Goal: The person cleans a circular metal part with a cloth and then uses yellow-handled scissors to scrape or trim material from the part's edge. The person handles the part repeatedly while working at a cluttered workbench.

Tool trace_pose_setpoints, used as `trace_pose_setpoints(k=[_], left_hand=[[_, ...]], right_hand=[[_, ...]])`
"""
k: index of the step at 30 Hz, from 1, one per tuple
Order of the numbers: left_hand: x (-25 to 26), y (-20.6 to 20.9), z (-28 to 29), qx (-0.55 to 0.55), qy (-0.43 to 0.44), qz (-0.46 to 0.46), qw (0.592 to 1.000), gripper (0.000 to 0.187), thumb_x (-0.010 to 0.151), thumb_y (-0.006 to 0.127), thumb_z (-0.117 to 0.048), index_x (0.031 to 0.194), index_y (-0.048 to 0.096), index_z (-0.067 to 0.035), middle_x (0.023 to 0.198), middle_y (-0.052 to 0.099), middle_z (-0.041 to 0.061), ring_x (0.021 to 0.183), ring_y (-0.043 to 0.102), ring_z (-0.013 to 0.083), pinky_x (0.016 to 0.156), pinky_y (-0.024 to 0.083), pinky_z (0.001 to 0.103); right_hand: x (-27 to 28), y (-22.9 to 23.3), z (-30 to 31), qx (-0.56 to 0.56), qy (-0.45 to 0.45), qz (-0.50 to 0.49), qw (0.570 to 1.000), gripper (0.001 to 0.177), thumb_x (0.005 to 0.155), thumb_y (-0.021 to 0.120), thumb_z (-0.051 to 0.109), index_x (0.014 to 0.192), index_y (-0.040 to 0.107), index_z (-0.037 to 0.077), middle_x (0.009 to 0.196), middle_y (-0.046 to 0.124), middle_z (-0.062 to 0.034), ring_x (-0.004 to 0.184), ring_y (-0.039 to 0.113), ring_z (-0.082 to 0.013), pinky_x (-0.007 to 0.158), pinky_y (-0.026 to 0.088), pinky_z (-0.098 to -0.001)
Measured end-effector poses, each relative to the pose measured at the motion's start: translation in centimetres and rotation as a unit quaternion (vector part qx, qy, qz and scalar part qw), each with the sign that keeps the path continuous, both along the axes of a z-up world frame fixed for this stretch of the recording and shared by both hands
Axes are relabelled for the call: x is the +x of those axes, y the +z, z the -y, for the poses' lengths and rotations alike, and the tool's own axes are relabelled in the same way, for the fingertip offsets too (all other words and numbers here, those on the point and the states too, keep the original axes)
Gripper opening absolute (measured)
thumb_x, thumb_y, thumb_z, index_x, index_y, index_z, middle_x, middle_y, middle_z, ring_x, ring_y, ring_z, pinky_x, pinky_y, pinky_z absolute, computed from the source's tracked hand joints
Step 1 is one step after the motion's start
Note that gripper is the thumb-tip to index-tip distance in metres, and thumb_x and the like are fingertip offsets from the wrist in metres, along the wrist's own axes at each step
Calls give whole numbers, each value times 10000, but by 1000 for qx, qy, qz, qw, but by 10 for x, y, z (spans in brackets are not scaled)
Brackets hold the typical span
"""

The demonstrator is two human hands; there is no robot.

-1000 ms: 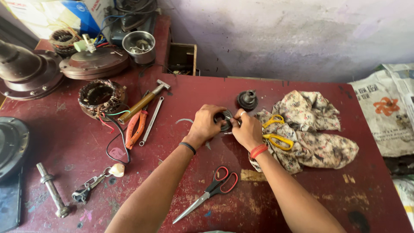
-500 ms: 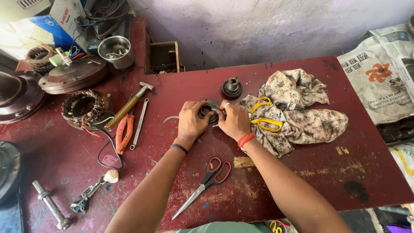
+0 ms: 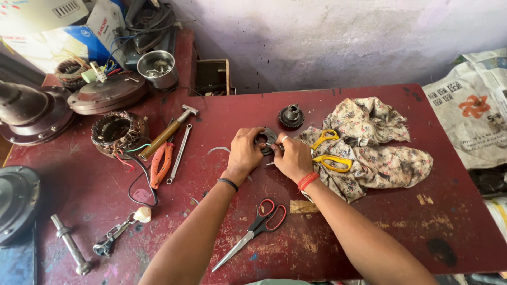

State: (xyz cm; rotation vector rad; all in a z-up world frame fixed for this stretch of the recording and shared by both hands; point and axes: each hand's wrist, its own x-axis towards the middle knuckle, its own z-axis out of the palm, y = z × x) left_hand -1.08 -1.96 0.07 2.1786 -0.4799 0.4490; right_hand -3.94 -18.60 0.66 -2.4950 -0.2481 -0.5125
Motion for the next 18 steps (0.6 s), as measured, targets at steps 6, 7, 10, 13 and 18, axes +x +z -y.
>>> trace_pose_setpoints(k=[6,7,10,13,18], left_hand=[[-2,6,-4,-10,-16,-26,999,534,735,739,-39,1259,647,8,1110,685,174,1110,605,372,959,505,446],[-2,7,-3,-7,-16,-28,999,542,744,742,-62,1271,645,13,1116,682,169,1118,604,366,976,505,440],[-1,6,-3,9,-1,-23,1000,524,744,770,-133,1234,665,19,1148,665,166,1147,591,359,1015,494,434],[1,2,-2,22,30,-8,999,442,719,812,-185,1104,714,7,1199,646,172,1185,566,365,1041,469,441],[5,-5,-2,33,22,-32,999,427,730,808,-202,1098,722,-3,1219,642,153,1195,566,352,1047,460,445]], right_hand=[[3,-5,3,-15,-44,1,999,107,847,748,160,847,684,75,620,659,-139,577,644,-349,546,464,-476],[4,-5,4,-20,-42,-10,999,108,848,748,162,842,686,74,617,662,-137,569,645,-345,548,464,-478],[9,-6,5,-26,-32,-28,999,114,846,752,167,831,691,71,616,666,-137,554,647,-337,552,463,-480],[11,-8,8,-25,-13,-13,999,117,837,755,167,830,692,68,627,668,-139,561,648,-338,551,466,-475],[18,-8,9,-48,-8,-11,999,116,822,758,162,853,695,70,586,647,-148,547,636,-347,543,463,-479]])
